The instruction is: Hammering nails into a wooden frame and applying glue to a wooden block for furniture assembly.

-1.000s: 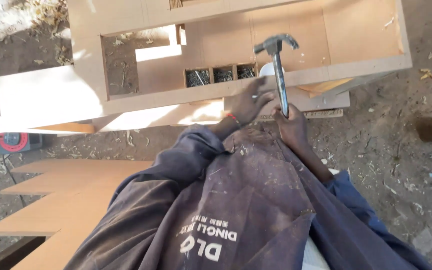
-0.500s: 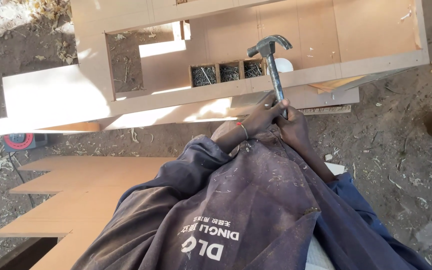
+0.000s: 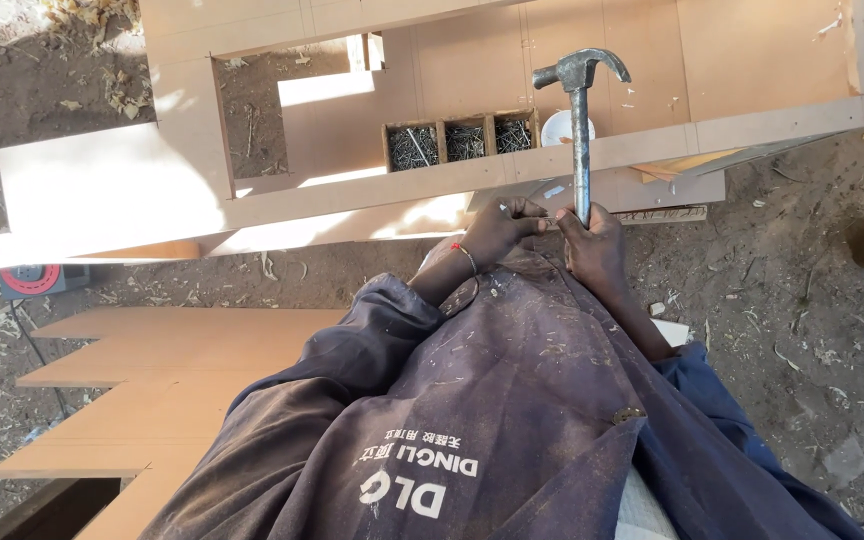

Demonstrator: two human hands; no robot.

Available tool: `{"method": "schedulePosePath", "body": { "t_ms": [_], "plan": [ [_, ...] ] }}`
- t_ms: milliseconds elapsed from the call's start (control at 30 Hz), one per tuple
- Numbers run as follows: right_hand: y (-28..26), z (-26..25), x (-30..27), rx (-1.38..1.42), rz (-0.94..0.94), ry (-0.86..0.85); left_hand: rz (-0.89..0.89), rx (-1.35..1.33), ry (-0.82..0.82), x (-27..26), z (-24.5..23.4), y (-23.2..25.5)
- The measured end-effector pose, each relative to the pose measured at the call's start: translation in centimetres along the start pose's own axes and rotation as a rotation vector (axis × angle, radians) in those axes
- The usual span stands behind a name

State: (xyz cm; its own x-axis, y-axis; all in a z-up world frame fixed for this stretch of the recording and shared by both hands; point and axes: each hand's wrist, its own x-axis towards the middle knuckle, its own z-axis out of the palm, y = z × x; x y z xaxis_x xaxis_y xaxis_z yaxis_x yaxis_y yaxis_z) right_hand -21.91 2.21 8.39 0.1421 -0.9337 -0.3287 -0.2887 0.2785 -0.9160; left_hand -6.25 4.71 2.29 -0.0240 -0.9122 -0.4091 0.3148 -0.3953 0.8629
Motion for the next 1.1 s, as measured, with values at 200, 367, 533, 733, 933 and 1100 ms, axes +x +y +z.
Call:
{"method": "schedulePosePath", "body": {
  "t_ms": [200, 367, 533, 733, 933, 1100],
  "plan": [
    [-1.0, 0.9, -0.6, 0.024, 0.068, 0.018, -0.011, 0.478, 0.08, 0.0, -2.1, 1.5],
    [-0.7, 1.0, -0.7, -0.016, -0.009, 0.003, 0.14, 0.551, 0.169, -2.1, -2.5, 4.4],
    [0.6, -1.4, -1.4, -0.2, -0.104, -0.022, 0.235, 0.747, 0.313, 2.5, -8.4, 3.4],
    [3.6, -4.2, -2.6, -0.344, -0.041, -0.068, 0.425, 1.053, 0.206, 5.9, -13.2, 1.6],
    [5.7, -4.8, -3.3, -0.434, 0.09, -0.155, 0.39, 1.127, 0.111, 7.0, -15.2, -0.9],
    [2.7, -3.7, -3.5, -0.464, 0.12, -0.199, 0.342, 1.097, 0.108, 6.9, -15.1, -1.0]
  ]
}}
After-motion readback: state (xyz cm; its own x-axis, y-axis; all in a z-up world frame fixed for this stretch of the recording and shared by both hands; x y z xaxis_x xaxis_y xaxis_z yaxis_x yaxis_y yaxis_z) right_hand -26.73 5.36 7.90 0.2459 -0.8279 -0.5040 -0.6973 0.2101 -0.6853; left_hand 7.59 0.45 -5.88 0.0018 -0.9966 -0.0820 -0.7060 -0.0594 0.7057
